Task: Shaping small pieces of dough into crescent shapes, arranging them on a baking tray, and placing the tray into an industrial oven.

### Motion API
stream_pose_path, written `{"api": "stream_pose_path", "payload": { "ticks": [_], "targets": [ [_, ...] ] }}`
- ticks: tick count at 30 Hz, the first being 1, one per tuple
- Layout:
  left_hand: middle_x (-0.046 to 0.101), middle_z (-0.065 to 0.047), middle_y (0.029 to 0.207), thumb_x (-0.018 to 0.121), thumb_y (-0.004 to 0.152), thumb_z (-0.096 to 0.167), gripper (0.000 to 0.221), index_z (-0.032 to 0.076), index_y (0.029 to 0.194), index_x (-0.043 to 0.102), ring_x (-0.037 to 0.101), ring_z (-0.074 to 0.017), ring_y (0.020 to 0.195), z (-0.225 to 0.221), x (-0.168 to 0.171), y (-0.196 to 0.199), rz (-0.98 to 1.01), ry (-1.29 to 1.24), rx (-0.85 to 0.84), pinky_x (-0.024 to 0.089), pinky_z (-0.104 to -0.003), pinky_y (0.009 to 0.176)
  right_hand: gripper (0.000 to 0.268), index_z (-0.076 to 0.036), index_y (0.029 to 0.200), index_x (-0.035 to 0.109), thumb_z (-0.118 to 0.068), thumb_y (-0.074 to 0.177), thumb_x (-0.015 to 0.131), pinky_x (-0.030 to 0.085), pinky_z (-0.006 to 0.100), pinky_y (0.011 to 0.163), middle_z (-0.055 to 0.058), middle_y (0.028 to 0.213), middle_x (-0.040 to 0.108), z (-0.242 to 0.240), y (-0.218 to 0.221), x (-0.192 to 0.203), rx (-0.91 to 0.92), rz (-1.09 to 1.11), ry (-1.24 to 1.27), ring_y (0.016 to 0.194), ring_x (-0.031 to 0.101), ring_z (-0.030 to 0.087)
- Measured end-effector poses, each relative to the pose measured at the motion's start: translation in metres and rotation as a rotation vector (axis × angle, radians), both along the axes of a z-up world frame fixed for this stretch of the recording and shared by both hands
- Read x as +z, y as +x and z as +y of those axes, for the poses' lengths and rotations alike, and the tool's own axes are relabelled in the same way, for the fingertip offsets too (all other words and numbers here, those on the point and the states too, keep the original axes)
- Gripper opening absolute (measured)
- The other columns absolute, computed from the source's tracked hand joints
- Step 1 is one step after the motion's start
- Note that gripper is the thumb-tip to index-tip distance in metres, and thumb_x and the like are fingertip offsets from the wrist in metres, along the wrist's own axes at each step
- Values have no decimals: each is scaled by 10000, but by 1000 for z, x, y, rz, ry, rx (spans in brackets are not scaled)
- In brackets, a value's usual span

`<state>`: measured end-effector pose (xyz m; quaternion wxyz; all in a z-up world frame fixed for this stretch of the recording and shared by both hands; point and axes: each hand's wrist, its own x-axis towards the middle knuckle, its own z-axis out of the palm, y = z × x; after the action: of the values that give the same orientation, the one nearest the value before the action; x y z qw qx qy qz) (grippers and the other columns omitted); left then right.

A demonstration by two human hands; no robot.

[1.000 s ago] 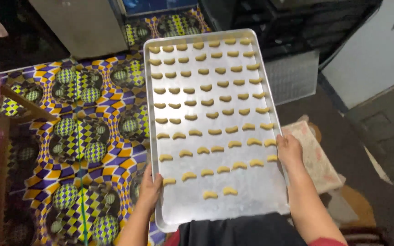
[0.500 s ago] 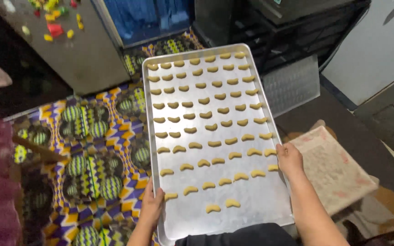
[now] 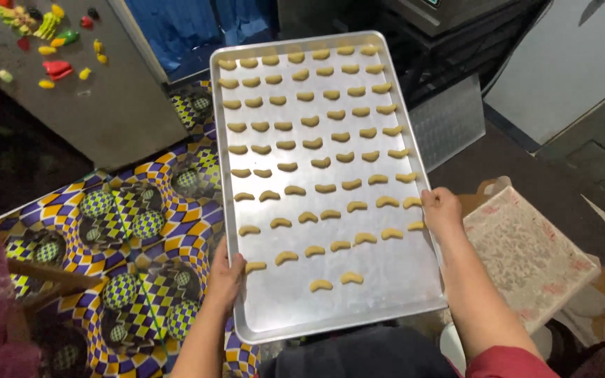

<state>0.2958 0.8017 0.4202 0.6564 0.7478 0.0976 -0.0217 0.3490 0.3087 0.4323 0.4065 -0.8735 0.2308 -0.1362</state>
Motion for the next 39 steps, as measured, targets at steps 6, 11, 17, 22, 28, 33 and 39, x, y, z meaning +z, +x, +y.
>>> {"api": "stream_pose_path", "payload": {
  "ticks": [6, 11, 17, 22, 28, 33, 39],
  "targets": [
    [472, -213, 1524, 522, 1014, 132, 639, 87, 1602, 276, 491, -303, 1372, -3, 37, 122, -156, -94, -64, 390, -490, 1144, 271, -63, 935, 721, -295, 1043, 632, 533, 454, 792, 164, 801, 682, -19, 124, 3, -71, -78, -33, 855, 681, 369],
    [527, -178, 1477, 498, 1024, 131, 632, 69, 1608, 265, 572, -235, 1216, 4, 47, 219, -174, -176, -58, 466, -458, 1061, 296, -35, 940, 731, -290, 1045, 624, 543, 478, 737, 206, 819, 685, -22, 214, 34, -59, -67, -19, 847, 681, 399],
    [574, -134, 1378, 509, 1015, 95, 652, 101, 1616, 254, 597, -184, 1079, 17, 51, 323, -167, -259, -66, 519, -388, 988, 279, -19, 919, 714, -255, 1048, 641, 530, 465, 672, 186, 779, 655, -11, 307, 56, -44, -86, -28, 786, 661, 357],
    [592, -164, 1357, 494, 1027, 89, 619, 88, 1605, 273, 612, -206, 1032, 45, 56, 436, -164, -276, -151, 537, -403, 946, 287, -36, 921, 706, -249, 1080, 597, 531, 406, 642, 134, 773, 642, 14, 386, 59, -107, -96, 23, 742, 632, 280],
    [557, -140, 1381, 509, 1023, 99, 627, 72, 1603, 271, 602, -191, 1022, 74, 88, 577, -163, -253, -261, 552, -389, 916, 321, 27, 957, 706, -248, 1083, 597, 539, 448, 623, 210, 818, 649, 52, 469, 83, -198, -86, 52, 769, 645, 342],
    [508, -187, 1422, 497, 1016, 64, 630, 50, 1599, 260, 621, -236, 1013, 62, 142, 662, -105, -260, -347, 571, -444, 941, 313, 22, 976, 706, -254, 1081, 602, 565, 451, 615, 202, 819, 659, 68, 520, 99, -297, -59, 57, 762, 663, 339],
    [564, -184, 1378, 496, 1029, 68, 615, 30, 1597, 265, 585, -217, 1102, 49, 128, 779, -112, -268, -452, 515, -404, 988, 355, 42, 980, 708, -284, 1069, 601, 551, 545, 717, 285, 906, 683, 85, 569, 132, -340, 70, -60, 932, 676, 475]
  ]
}}
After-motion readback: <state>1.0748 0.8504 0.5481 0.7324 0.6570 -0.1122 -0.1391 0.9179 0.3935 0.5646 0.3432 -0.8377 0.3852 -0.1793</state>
